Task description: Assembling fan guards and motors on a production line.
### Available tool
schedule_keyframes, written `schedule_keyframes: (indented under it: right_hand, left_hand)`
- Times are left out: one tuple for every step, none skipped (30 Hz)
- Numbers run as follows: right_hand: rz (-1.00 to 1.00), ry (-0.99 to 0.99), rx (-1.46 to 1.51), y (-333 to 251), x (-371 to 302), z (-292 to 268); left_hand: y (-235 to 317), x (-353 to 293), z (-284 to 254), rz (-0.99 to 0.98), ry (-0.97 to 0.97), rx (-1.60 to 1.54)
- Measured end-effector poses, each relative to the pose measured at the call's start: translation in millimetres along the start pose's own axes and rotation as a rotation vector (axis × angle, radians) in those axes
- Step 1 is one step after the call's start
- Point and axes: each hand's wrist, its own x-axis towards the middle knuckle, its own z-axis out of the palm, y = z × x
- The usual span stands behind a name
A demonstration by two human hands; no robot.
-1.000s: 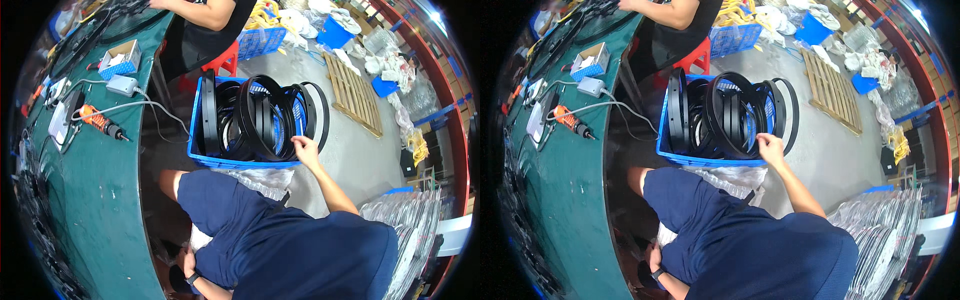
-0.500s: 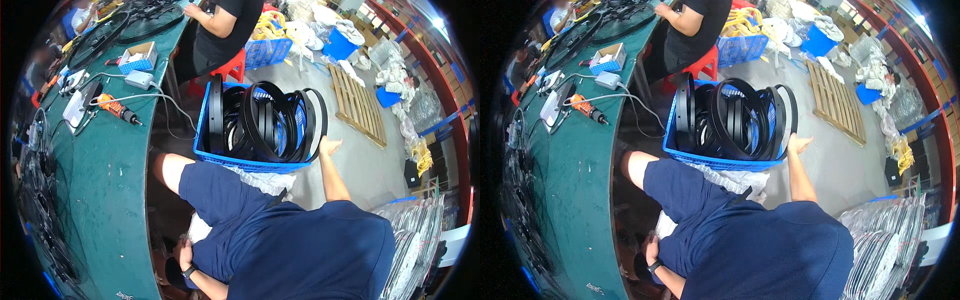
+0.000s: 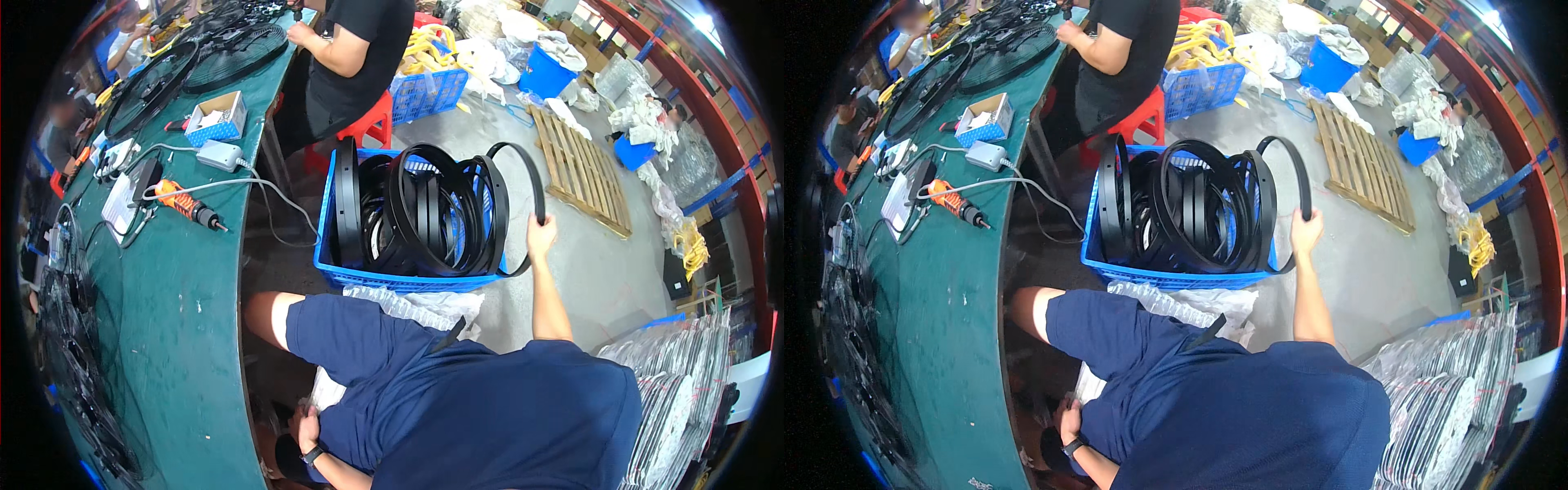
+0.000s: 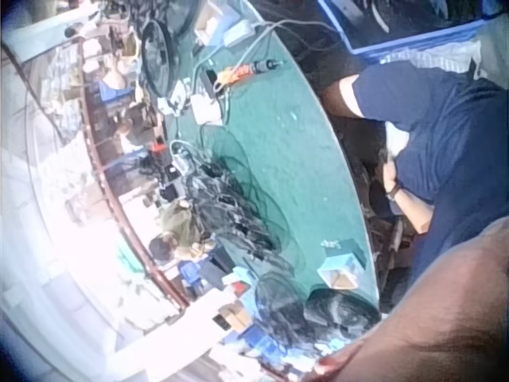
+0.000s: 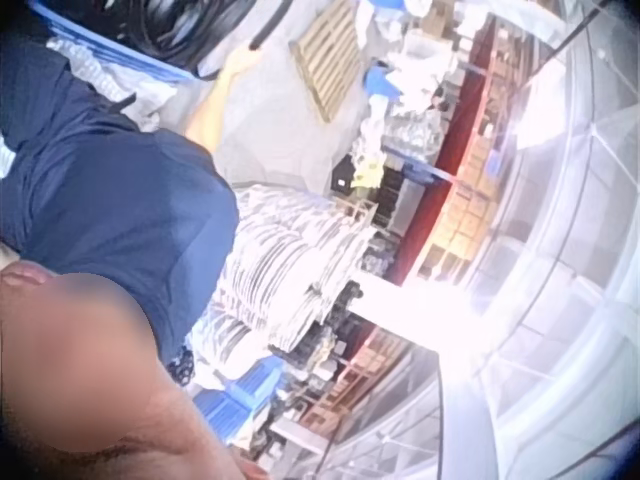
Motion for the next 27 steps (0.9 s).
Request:
schedule_keyframes:
  right_hand:
    - [-0.001,0.02,0.037,-20,16,-13]
    - [-0.005,0.038,0.078,-35,28,-24]
    - [-0.097,0.107,0.087,-38,36,-35]
    - [-0.205,0.131,0.12,-53,41,-27]
    - [-0.192,0.112,0.214,-67,42,-45]
    - [-0.198,0.068,0.331,-89,37,-65]
    - [-0.223,0.011,0.302,-103,38,-82]
    - [-0.218,0.015,0.325,-119,37,-99]
    - [-0.341,0.027,0.334,-128,38,-108]
    - [-0.417,0.041,0.289,-141,37,-126]
    - [-0.505,0.012,0.363,-145,41,-135]
    - [-0.565,0.032,0.412,-158,38,-141]
    - [-0.606,0.033,0.522,-172,34,-142]
    - [-0.643,0.089,0.603,-183,34,-156]
    - [-0.671,0.047,0.651,-205,29,-154]
    - [-0.649,-0.033,0.83,-227,23,-150]
    - [-0.608,-0.106,1.002,-242,18,-144]
    - [-0.56,-0.211,1.218,-268,11,-129]
    - [-0.555,-0.341,1.358,-288,4,-125]
    - [-0.544,-0.48,1.494,-307,-5,-119]
    - [-0.554,-0.597,1.637,-325,-9,-116]
    - [-0.447,-0.685,1.738,-358,-36,-102]
    - [-0.437,-0.908,1.849,-378,-44,-87]
    - [-0.41,-1.144,1.949,-398,-55,-67]
    - [-0.37,-1.31,2.007,-424,-79,-56]
    - [-0.32,-1.476,2.064,-450,-111,-47]
    - [-0.148,-1.64,2.096,-472,-145,-31]
  left_hand:
    - [0,2,0,-0.018,-0.017,-0.002]
    - [0,3,0,-0.038,-0.031,-0.008]
    - [-4,6,2,-0.031,-0.023,-0.019]
    - [-19,-4,3,-0.06,-0.015,-0.01]
    - [-17,2,6,-0.056,-0.019,0.003]
    - [-14,7,11,-0.084,0.01,-0.052]
    - [-16,10,13,-0.074,-0.012,-0.059]
    - [-22,10,18,-0.073,-0.033,-0.071]
    - [-46,23,40,0.016,0.082,-0.013]
    - [-5,6,7,-0.009,-0.002,0.013]
    - [-5,4,7,-0.047,-0.002,0.001]
    - [-9,5,11,-0.077,-0.011,-0.005]
    - [-16,1,16,-0.134,0.021,-0.05]
    - [-8,15,20,-0.032,0.033,-0.092]
    - [-12,9,23,0.026,0.055,-0.146]
    - [-17,1,28,-0.02,0.084,-0.19]
    - [-17,-8,27,-0.004,0.133,-0.178]
    - [-16,-22,27,0.0,0.185,-0.163]
    - [9,-38,2,-0.049,0.091,-0.292]
    - [23,-48,-12,0.011,0.109,-0.342]
    - [36,-63,-21,0.264,0.318,-0.417]
    - [39,-81,-33,0.419,0.326,-0.458]
    - [40,-94,-41,0.634,0.338,-0.465]
    - [38,-107,-47,0.825,0.398,-0.497]
    - [39,-125,-76,0.787,0.221,-0.686]
    - [37,-147,-111,0.746,0.045,-0.868]
    - [31,-166,-132,0.616,0.223,-0.97]
